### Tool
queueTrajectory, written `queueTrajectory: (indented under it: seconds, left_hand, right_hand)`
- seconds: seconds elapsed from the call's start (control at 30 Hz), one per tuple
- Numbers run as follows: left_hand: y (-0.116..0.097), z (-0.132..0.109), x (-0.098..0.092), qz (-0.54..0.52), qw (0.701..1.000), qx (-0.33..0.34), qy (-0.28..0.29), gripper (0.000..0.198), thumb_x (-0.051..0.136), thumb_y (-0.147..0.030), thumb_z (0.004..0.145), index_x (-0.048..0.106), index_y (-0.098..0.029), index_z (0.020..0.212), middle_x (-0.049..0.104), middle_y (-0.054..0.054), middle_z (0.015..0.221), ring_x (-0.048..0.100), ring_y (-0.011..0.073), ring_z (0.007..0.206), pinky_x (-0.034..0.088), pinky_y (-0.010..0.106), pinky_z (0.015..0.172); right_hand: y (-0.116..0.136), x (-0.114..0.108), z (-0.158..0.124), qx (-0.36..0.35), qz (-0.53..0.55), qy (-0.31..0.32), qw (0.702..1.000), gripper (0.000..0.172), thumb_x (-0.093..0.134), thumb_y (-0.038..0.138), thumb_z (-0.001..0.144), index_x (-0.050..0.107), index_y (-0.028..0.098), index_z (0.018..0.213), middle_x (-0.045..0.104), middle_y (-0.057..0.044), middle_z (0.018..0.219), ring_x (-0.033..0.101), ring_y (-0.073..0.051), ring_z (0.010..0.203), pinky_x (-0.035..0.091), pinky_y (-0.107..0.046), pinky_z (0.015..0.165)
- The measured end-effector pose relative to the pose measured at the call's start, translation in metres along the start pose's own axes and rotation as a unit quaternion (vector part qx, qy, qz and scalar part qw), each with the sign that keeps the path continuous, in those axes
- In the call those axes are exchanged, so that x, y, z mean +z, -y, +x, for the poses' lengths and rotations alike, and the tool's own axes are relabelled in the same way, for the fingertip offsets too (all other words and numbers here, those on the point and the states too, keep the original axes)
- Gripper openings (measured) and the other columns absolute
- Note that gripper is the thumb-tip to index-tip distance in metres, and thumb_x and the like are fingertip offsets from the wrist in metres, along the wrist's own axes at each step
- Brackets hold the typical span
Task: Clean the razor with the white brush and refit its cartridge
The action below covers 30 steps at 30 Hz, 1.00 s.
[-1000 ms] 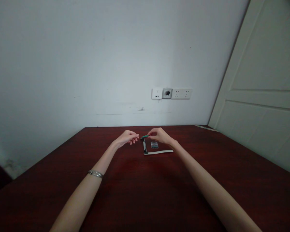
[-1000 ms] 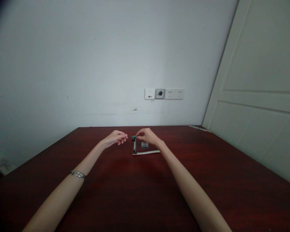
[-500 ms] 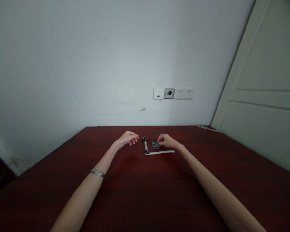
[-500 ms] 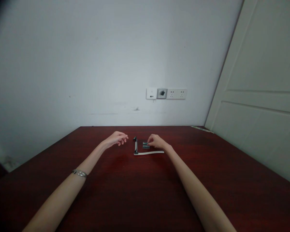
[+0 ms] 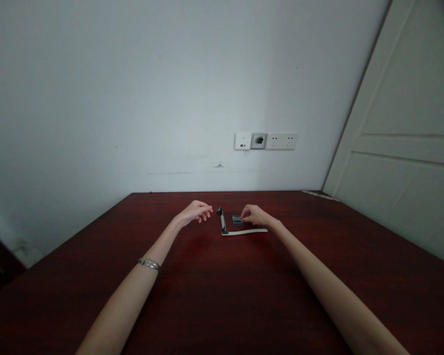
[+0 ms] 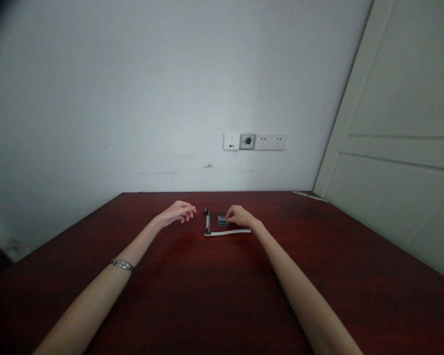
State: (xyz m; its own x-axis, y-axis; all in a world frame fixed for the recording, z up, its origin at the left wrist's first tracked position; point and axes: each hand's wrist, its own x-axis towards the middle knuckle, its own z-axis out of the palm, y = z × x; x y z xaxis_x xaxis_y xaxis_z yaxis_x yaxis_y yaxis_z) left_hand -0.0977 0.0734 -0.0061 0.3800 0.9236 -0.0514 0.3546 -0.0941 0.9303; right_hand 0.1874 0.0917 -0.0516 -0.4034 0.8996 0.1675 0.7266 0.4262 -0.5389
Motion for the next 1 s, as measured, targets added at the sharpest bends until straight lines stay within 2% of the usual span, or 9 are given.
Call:
queueTrajectory:
  seconds: [0.17,0.33,0.53,0.7,0.83,1.0]
  left_hand:
    - [0.004,0.002,-0.001,0.004,1.000,0.004,-0.002,0.040,0.061,-0.047,0.070,0.064,-0.009,0.083,0.062,0.005,0.069,0.053,0.0080,0.052,0.033,0.018,0.042]
    - [0.008,0.004,0.003,0.044,0.999,-0.003,-0.010,0.031,0.063,-0.038,0.069,0.064,-0.009,0.080,0.062,0.004,0.067,0.053,0.0081,0.051,0.034,0.017,0.040]
    - [0.013,0.007,0.022,0.141,0.989,-0.024,-0.040,0.020,0.060,-0.026,0.072,0.064,-0.008,0.066,0.063,0.006,0.066,0.053,0.0081,0.046,0.035,0.017,0.037]
    - [0.012,0.009,0.042,0.203,0.977,-0.049,-0.042,0.022,0.059,-0.026,0.074,0.065,-0.008,0.063,0.055,0.001,0.047,0.047,0.0071,0.037,0.038,0.018,0.038]
    - [0.007,0.022,0.053,0.248,0.965,-0.059,-0.058,0.019,0.058,-0.023,0.075,0.066,-0.007,0.067,0.055,0.001,0.046,0.047,0.0082,0.034,0.041,0.021,0.040]
    - [-0.002,0.043,0.059,0.314,0.944,-0.069,-0.076,0.022,0.060,-0.027,0.073,0.065,-0.007,0.065,0.059,0.005,0.050,0.053,0.0111,0.040,0.044,0.021,0.044]
  right_hand:
    - [0.001,-0.003,-0.002,0.010,0.025,-0.012,1.000,0.018,0.064,0.028,0.072,0.069,0.013,0.080,0.065,-0.005,0.076,0.055,-0.010,0.059,0.039,-0.015,0.041]
    - [0.008,-0.014,-0.008,0.024,0.048,-0.015,0.998,0.019,0.061,0.023,0.072,0.068,0.011,0.085,0.065,-0.006,0.078,0.055,-0.010,0.059,0.041,-0.015,0.041]
    - [0.022,-0.025,-0.012,0.016,0.048,0.036,0.998,0.019,0.056,0.021,0.069,0.068,0.011,0.080,0.065,-0.004,0.068,0.053,-0.010,0.053,0.041,-0.017,0.041]
    - [0.036,-0.030,-0.013,0.009,0.051,0.047,0.998,0.018,0.056,0.020,0.069,0.068,0.011,0.078,0.065,-0.005,0.066,0.053,-0.010,0.052,0.039,-0.016,0.040]
    - [0.042,-0.030,-0.013,0.008,0.052,0.048,0.997,0.018,0.056,0.021,0.071,0.068,0.011,0.078,0.064,-0.005,0.063,0.053,-0.010,0.052,0.039,-0.015,0.039]
    - [0.042,-0.027,-0.012,0.011,0.052,0.057,0.997,0.019,0.054,0.024,0.073,0.068,0.011,0.078,0.063,-0.005,0.061,0.054,-0.010,0.051,0.039,-0.016,0.039]
